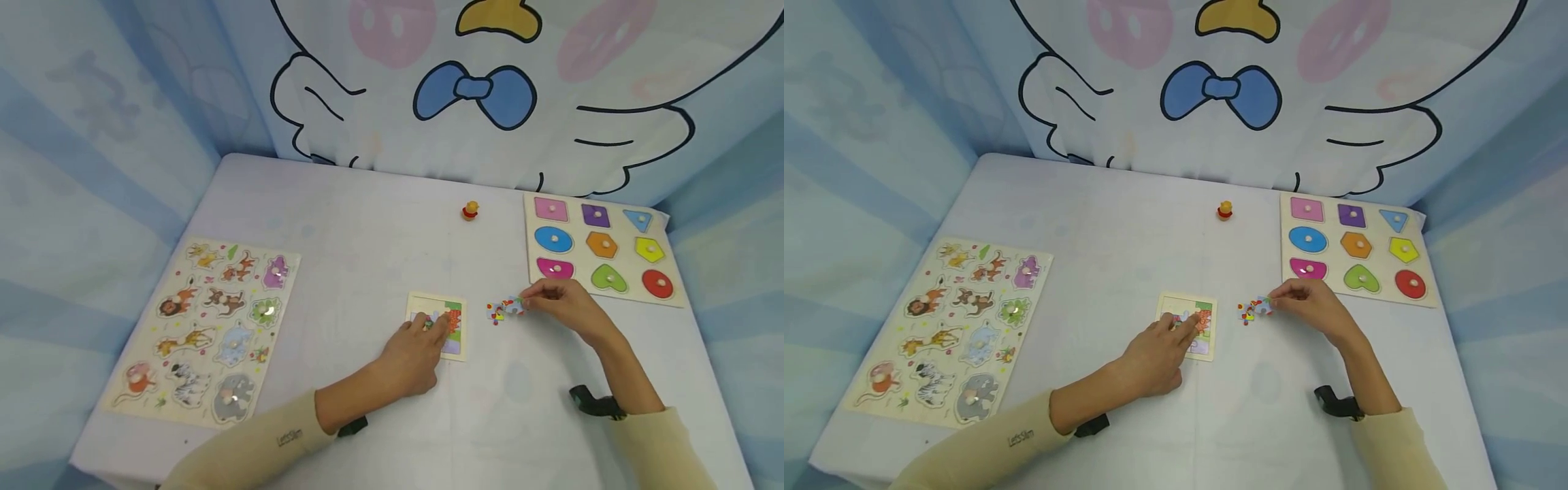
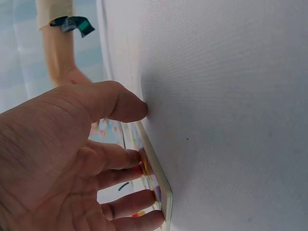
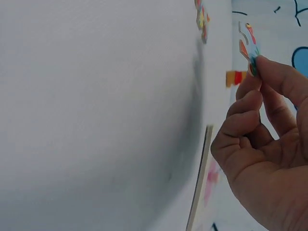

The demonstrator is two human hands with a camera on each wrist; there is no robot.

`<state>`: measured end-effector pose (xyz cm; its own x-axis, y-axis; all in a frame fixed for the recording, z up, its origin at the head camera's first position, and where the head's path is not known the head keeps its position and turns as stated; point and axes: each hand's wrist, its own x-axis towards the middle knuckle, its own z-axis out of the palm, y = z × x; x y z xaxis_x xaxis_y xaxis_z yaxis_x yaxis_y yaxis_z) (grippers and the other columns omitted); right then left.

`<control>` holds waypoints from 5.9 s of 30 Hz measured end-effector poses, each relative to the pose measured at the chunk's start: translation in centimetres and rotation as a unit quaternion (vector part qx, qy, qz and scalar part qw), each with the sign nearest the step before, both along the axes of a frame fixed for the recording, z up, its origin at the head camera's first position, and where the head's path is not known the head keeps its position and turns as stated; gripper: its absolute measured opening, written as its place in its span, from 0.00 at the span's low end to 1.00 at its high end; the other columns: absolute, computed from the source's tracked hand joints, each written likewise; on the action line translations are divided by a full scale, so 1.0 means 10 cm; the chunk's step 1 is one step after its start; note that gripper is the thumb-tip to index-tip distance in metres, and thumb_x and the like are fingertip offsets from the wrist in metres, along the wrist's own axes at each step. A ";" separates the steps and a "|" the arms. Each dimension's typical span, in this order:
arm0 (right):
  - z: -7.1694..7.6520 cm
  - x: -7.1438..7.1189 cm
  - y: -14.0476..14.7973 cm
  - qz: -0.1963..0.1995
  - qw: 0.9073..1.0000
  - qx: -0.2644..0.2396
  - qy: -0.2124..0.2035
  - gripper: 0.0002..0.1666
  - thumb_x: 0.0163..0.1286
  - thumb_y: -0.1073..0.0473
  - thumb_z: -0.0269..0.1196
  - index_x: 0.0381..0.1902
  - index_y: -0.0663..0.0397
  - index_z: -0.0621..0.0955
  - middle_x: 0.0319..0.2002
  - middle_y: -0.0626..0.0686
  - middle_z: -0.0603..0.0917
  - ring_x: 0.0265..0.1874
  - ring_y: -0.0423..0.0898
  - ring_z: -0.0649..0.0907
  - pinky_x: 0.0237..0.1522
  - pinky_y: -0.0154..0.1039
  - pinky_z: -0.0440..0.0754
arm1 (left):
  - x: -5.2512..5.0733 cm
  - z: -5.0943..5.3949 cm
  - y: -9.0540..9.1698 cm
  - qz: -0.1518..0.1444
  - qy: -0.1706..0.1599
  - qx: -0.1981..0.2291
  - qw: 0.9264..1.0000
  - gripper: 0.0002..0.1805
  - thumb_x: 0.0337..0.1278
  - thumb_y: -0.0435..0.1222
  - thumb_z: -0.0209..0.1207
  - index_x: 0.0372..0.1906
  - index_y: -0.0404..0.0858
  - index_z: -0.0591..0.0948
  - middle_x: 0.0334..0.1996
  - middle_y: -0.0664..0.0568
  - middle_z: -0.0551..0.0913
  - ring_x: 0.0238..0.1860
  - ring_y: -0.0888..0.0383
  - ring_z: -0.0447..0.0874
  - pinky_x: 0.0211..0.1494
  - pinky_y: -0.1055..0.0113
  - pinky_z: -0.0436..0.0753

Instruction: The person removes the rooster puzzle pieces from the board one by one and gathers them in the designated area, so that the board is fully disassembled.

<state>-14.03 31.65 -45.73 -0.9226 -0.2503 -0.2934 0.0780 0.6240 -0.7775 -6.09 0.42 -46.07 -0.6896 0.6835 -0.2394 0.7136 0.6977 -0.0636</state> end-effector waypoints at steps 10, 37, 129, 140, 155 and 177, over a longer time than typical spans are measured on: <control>-0.04 0.09 0.20 -0.001 0.999 0.037 -0.026 0.17 0.67 0.50 0.68 0.45 0.57 0.87 0.41 0.54 0.86 0.43 0.52 0.80 0.42 0.37 0.78 | 0.00 -0.01 0.00 -0.001 0.001 -0.011 1.000 0.36 0.61 0.49 0.56 0.72 0.38 0.68 0.75 0.50 0.58 0.62 0.47 0.64 0.60 0.58 0.74; -0.23 0.13 0.09 -0.017 0.988 0.128 0.089 0.16 0.65 0.49 0.69 0.42 0.53 0.89 0.36 0.50 0.87 0.37 0.49 0.78 0.36 0.38 0.75 | -0.01 0.00 0.00 0.001 0.004 -0.010 1.000 0.37 0.61 0.49 0.56 0.72 0.37 0.68 0.75 0.49 0.57 0.59 0.47 0.64 0.59 0.59 0.74; -0.03 -0.17 -1.19 0.284 0.932 0.137 0.176 0.11 0.65 0.66 0.68 0.44 0.49 0.88 0.40 0.45 0.82 0.39 0.42 0.80 0.47 0.43 0.79 | 0.03 -0.08 -0.03 0.003 0.047 0.007 0.999 0.35 0.58 0.53 0.56 0.68 0.40 0.70 0.62 0.54 0.64 0.49 0.51 0.65 0.54 0.64 0.74; 0.00 -0.19 -1.22 0.329 0.911 0.187 0.165 0.11 0.68 0.66 0.65 0.45 0.45 0.83 0.37 0.47 0.76 0.36 0.45 0.77 0.44 0.39 0.80 | 0.02 -0.08 -0.02 -0.004 0.045 -0.001 0.999 0.34 0.60 0.54 0.55 0.68 0.41 0.73 0.64 0.54 0.63 0.48 0.49 0.64 0.54 0.63 0.75; -0.02 -0.07 -1.24 0.285 0.922 0.205 0.166 0.15 0.67 0.64 0.66 0.52 0.49 0.83 0.39 0.47 0.80 0.39 0.45 0.79 0.50 0.43 0.80 | 0.04 -0.09 -0.03 0.013 0.033 0.026 0.999 0.34 0.57 0.50 0.56 0.68 0.41 0.71 0.63 0.55 0.64 0.47 0.49 0.64 0.53 0.62 0.73; -0.04 -0.09 -1.18 0.316 0.900 0.210 0.215 0.18 0.65 0.64 0.68 0.52 0.43 0.84 0.42 0.46 0.78 0.41 0.45 0.79 0.47 0.41 0.81 | 0.04 -0.08 -0.04 0.016 0.024 0.018 0.999 0.36 0.59 0.52 0.56 0.70 0.41 0.70 0.65 0.54 0.62 0.51 0.48 0.64 0.57 0.61 0.73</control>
